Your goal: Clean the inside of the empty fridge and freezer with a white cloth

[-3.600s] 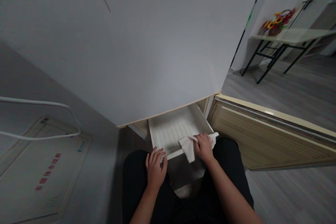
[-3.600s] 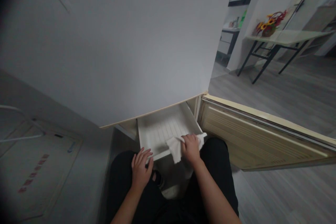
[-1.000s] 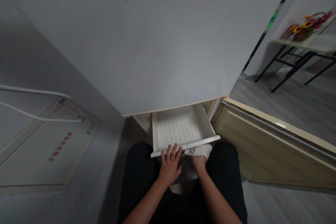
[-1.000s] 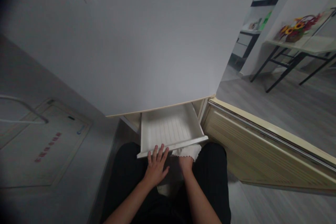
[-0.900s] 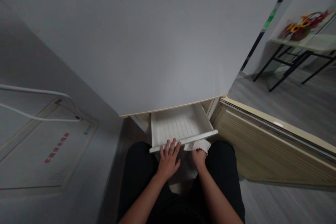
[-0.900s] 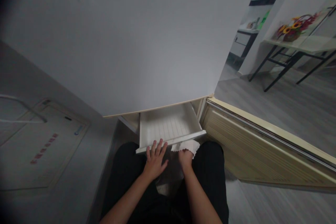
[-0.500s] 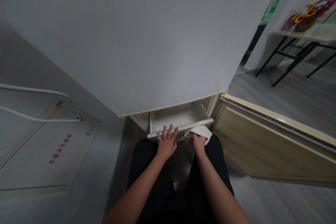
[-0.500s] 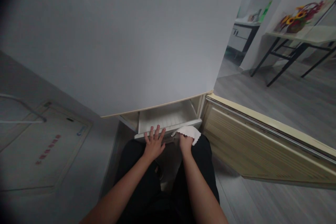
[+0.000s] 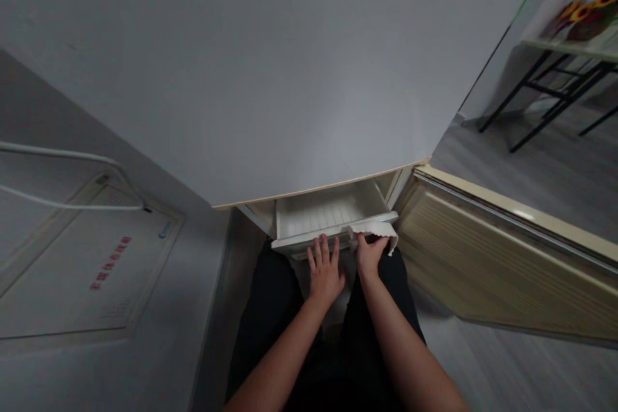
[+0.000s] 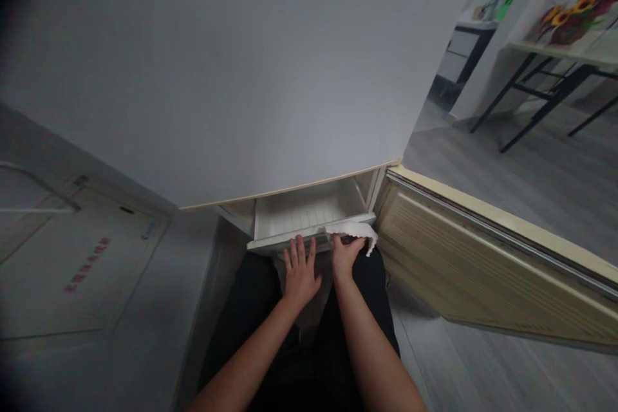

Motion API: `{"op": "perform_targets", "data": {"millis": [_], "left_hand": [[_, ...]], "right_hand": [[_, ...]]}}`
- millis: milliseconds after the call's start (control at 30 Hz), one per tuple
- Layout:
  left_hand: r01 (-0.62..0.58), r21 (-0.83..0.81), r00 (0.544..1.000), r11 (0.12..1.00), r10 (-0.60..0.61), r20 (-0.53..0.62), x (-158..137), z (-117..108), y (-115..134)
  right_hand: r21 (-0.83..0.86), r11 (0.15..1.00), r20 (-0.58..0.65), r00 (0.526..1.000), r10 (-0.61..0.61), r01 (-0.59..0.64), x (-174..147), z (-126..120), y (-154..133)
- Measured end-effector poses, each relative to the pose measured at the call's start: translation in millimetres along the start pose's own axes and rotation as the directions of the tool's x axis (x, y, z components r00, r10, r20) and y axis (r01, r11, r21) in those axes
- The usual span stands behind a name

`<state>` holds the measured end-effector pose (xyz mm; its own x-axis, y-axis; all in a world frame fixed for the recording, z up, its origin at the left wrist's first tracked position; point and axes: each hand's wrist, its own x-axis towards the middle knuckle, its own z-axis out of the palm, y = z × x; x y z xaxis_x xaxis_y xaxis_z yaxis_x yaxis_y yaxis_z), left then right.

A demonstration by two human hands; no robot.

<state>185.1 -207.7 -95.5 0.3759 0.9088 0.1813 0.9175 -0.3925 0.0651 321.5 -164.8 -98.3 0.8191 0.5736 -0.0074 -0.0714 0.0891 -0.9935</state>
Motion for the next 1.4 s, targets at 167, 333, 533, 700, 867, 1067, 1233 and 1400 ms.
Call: {"op": "perform_targets", "data": {"millis": [167, 333, 533, 700, 867, 1067, 1233, 1400], "left_hand": [[-0.083, -0.033, 0.992, 0.996, 0.086, 0.091, 6, 12, 8], [-0.073, -0.025, 0.997, 0.997, 0.074, 0.031, 33, 13, 11], [0.075, -0.111, 0.997, 0.991, -0.078, -0.02, 94, 17, 14], [0.085, -0.191, 0.996, 0.978, -0.082, 0.025, 141, 16, 1], [0.074, -0.452, 0.997, 0.889, -0.059, 0.047, 134, 13, -9], [0.115, -0.871, 0.99, 0.477, 0.019, 0.141, 65, 25, -25], [0.141, -0.908, 0.989, 0.394, -0.015, 0.147, 45, 24, -29], [0.141, -0.929, 0.989, 0.341, -0.091, 0.116, 53, -13, -13]], "right_hand": [[0.104, 0.994, 0.0, 1.0, 0.025, -0.025, 14, -5, 4], [0.113, 0.969, 0.108, 0.972, 0.207, -0.219, 8, -14, 11], [0.128, 0.957, 0.243, 0.944, 0.223, -0.259, -6, -13, 10], [0.143, 0.948, 0.161, 0.952, 0.261, -0.285, -10, 7, 22], [0.148, 0.959, 0.144, 0.964, 0.223, -0.243, -23, 28, 35], [0.056, 0.979, 0.143, 0.972, 0.186, -0.195, -28, 22, 46], [0.021, 0.928, 0.187, 0.913, 0.362, -0.373, -32, 21, 46], [-0.092, 0.918, 0.313, 0.864, 0.394, -0.386, -35, 24, 35]]}}
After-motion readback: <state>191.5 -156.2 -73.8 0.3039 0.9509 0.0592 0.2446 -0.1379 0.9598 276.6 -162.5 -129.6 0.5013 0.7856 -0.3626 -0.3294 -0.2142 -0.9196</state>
